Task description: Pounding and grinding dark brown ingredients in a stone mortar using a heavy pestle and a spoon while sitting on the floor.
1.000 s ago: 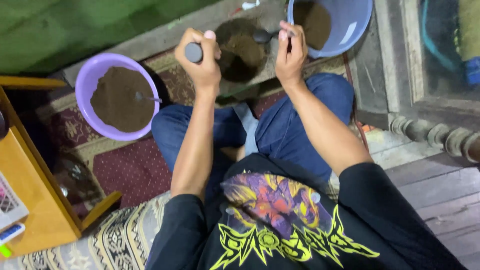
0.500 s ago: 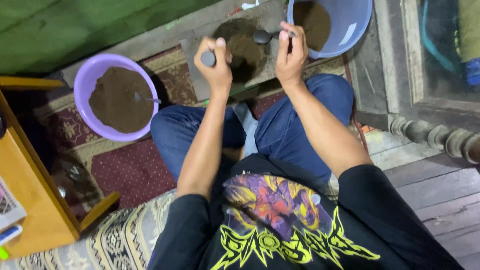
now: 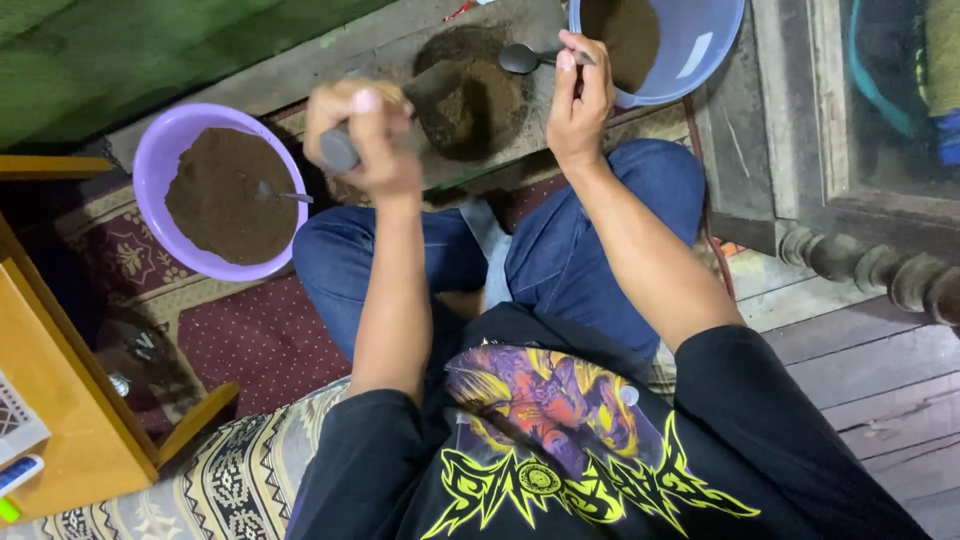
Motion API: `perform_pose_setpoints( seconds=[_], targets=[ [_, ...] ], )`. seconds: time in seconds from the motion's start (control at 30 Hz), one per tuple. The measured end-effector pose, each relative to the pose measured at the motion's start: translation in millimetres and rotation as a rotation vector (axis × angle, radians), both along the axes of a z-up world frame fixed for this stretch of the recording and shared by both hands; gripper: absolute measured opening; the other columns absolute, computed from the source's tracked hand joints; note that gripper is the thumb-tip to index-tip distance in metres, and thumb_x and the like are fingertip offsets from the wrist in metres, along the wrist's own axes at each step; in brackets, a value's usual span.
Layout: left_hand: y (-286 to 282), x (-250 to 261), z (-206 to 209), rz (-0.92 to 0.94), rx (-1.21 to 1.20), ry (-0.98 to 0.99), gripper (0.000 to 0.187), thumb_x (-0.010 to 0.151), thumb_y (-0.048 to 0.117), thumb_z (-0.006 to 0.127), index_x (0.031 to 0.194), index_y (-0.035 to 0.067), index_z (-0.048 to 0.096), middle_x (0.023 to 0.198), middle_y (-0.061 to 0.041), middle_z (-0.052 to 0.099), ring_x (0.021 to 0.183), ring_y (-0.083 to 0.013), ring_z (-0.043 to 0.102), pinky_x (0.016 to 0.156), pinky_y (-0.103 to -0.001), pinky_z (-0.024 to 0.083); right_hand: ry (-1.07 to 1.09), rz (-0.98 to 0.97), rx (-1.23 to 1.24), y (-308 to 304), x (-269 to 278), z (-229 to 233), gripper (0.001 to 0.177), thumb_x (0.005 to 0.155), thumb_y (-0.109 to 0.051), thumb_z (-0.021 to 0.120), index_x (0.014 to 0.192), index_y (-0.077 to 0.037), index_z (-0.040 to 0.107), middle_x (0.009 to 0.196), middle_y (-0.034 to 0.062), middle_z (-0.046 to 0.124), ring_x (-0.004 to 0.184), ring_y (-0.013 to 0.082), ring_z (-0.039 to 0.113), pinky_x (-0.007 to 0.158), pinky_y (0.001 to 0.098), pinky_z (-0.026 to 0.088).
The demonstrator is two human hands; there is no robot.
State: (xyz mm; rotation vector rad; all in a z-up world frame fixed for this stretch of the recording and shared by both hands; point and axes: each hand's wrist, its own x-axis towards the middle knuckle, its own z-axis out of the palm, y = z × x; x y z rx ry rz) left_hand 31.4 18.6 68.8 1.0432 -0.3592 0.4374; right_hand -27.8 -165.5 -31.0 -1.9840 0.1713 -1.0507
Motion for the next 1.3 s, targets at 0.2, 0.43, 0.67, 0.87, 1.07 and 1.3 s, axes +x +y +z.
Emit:
perform_pose_setpoints(
  seconds=[0.2,0.43,0.67,0.87,1.07,1.3],
  targets=[
    [-21,15,-80,-0.024,0.156,0.241,0.024,0.096,0.014,0.058,0.078,0.011,0.042,0.059,-0.002,0.048,0.05,-0.0135,0.045,0.052,-0.028,0.044,0.007,-0.01,-0.034,-3,6,0,0.02,0.106,-0.006,0.051,0.124,-0.001,0.06,0.112,0.0122,0.066,0.096,0.0265,0.064,0.089,0.0367,0.052],
    [10,-2,-60,-0.002,0.126,0.258,0.023,0.095,0.009,0.054,0.077,0.011,0.04,0.058,-0.004,0.049,0.049,-0.0147,0.046,0.052,-0.03,0.045,-0.002,-0.001,-0.033,-5,8,-3,0.018,0.106,-0.006,0.052,0.122,-0.001,0.06,0.112,0.0121,0.067,0.095,0.0266,0.065,0.087,0.0364,0.053],
    [25,-9,11,-0.024,0.109,0.09,0.023,0.096,0.013,0.055,0.079,0.012,0.039,0.056,-0.003,0.045,0.044,-0.0149,0.041,0.047,-0.031,0.044,0.011,-0.009,-0.017,1,1,1,0.018,0.106,-0.006,0.052,0.121,0.0,0.06,0.111,0.0123,0.066,0.094,0.0264,0.064,0.087,0.0366,0.052],
    [-13,9,-42,0.039,0.179,0.171,0.005,0.094,0.011,0.057,0.092,0.012,0.061,0.063,-0.006,0.063,0.051,-0.0177,0.059,0.05,-0.03,0.051,0.025,0.007,-0.028,3,-2,3,0.02,0.107,-0.006,0.05,0.124,-0.001,0.059,0.111,0.012,0.064,0.093,0.0252,0.062,0.086,0.0355,0.051],
    [-7,-5,-76,-0.085,0.141,0.253,0.025,0.096,0.012,0.055,0.075,0.011,0.04,0.061,-0.003,0.049,0.053,-0.0145,0.047,0.056,-0.031,0.047,0.012,0.015,-0.054,2,1,4,0.02,0.105,-0.004,0.051,0.122,0.001,0.06,0.107,0.0135,0.065,0.089,0.0256,0.062,0.082,0.0361,0.052],
    [30,-62,-43,0.127,0.006,0.236,0.018,0.097,0.007,0.048,0.08,0.009,0.044,0.066,-0.006,0.052,0.061,-0.0167,0.05,0.066,-0.032,0.05,0.042,0.041,-0.078,6,-4,27,0.014,0.102,-0.001,0.059,0.114,-0.001,0.065,0.095,0.0072,0.067,0.072,0.0169,0.057,0.062,0.0296,0.044]
  ],
)
